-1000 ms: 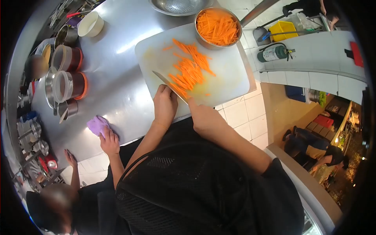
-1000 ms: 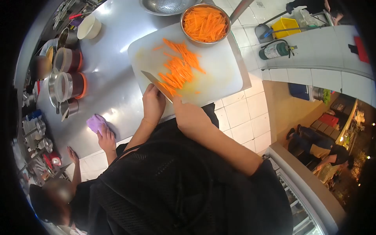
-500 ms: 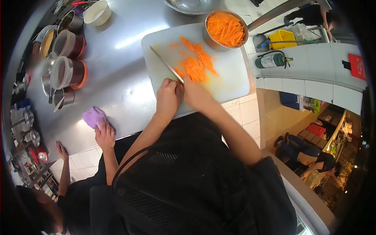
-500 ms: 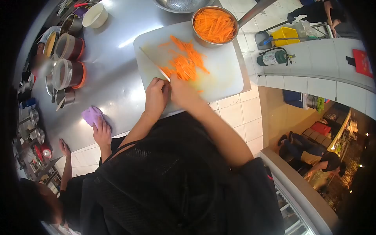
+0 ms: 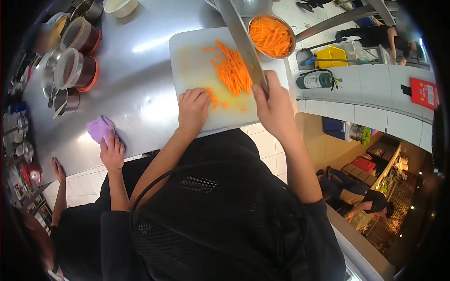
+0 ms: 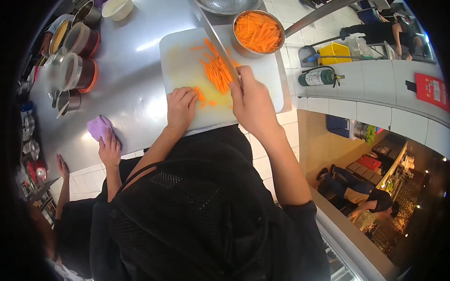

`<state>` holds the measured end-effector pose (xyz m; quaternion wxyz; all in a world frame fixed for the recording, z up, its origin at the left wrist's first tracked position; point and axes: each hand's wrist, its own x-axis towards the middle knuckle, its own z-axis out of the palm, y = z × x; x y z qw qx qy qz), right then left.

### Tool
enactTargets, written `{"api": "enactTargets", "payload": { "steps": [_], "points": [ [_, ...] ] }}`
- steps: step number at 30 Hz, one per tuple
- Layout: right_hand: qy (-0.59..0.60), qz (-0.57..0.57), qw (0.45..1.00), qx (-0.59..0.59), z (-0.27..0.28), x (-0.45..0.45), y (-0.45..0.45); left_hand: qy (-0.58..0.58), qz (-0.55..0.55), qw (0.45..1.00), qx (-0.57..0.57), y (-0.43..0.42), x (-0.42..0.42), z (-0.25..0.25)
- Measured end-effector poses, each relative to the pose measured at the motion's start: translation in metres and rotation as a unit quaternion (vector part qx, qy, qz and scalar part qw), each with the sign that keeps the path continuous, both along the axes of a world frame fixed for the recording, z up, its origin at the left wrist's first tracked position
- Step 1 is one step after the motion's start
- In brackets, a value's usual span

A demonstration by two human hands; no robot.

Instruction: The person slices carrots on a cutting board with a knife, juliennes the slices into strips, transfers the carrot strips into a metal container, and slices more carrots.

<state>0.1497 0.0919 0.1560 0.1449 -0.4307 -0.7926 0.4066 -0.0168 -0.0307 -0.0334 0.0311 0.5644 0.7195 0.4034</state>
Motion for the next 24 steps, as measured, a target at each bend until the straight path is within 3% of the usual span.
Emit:
{"api": "enactTargets", "payload": {
  "steps": [2,7,17,24],
  "points": [
    [-0.022,0.046,0.998,0.040,-0.029,0.012,-0.007,0.009,0.009,1.000,0.009,0.007,0.003,0.001],
    [-0.109,0.086,0.990,0.001,-0.082,0.025,-0.023,0.017,0.031,0.999,-0.006,0.017,0.007,-0.002],
    [-0.085,0.060,0.993,-0.050,-0.082,0.049,-0.019,0.032,0.008,0.998,-0.045,0.021,0.010,0.020],
    [-0.067,-0.013,0.995,-0.068,-0.085,0.090,-0.015,0.005,-0.046,0.996,-0.080,0.013,-0.008,0.003]
  ]
}}
